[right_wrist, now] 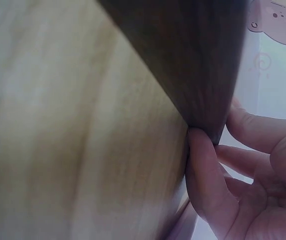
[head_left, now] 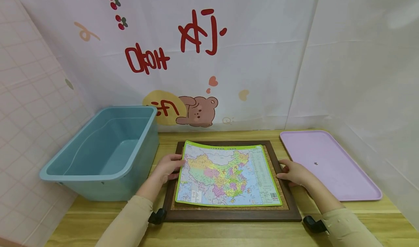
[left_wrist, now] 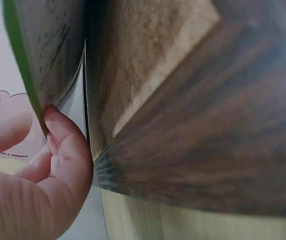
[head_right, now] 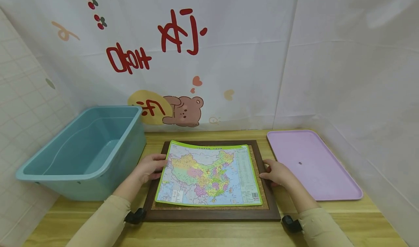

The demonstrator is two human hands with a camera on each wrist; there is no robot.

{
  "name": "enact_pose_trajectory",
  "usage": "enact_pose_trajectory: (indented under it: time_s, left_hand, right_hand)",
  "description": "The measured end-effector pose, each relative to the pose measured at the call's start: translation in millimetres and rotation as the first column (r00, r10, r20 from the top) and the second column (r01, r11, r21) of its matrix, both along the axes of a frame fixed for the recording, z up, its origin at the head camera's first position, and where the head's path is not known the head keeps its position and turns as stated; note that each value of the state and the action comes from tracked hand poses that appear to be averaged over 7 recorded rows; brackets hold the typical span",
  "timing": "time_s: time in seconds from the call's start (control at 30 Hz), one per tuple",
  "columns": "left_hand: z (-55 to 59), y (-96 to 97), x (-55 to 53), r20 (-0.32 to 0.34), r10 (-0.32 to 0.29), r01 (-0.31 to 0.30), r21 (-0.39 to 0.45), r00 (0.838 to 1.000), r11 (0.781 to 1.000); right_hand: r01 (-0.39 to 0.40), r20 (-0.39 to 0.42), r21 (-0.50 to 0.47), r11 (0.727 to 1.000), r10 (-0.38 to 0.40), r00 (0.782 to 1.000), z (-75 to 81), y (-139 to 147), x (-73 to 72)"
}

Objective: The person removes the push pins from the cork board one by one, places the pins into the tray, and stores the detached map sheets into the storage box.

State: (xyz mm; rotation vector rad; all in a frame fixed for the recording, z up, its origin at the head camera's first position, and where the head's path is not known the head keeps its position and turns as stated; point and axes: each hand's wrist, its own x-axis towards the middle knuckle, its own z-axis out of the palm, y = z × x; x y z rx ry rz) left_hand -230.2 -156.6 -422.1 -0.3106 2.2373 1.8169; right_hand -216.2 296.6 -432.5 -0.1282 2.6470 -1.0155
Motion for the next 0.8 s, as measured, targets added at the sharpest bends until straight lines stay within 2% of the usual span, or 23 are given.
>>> enact_pose_trajectory:
  time_s: [0.17, 0.47, 0.8]
  left_hand:
    - [0.2, 0.5, 3.7, 0.016, -0.023, 0.023, 0.023, 1.0, 0.999]
    - [3.6, 0.5, 10.6, 0.005, -0.084, 0.083, 0.032, 0.996, 0.996]
    - [3.2, 0.7, 11.7, -0.004, -0.095, 0.095, 0.049, 0.995, 0.994]
  right_hand:
    - [0.003, 0.001, 0.001, 1.0, -0.003, 1.0, -0.7, 0.0, 0.0]
    - [-0.004, -0.012, -0.008, 1.0, 0.004, 1.0, -0.7, 0.6, 0.4]
    - [-0.011, -0.014, -0.005, 1.0, 0.011, 1.0, 1.8, 0.1, 2.0]
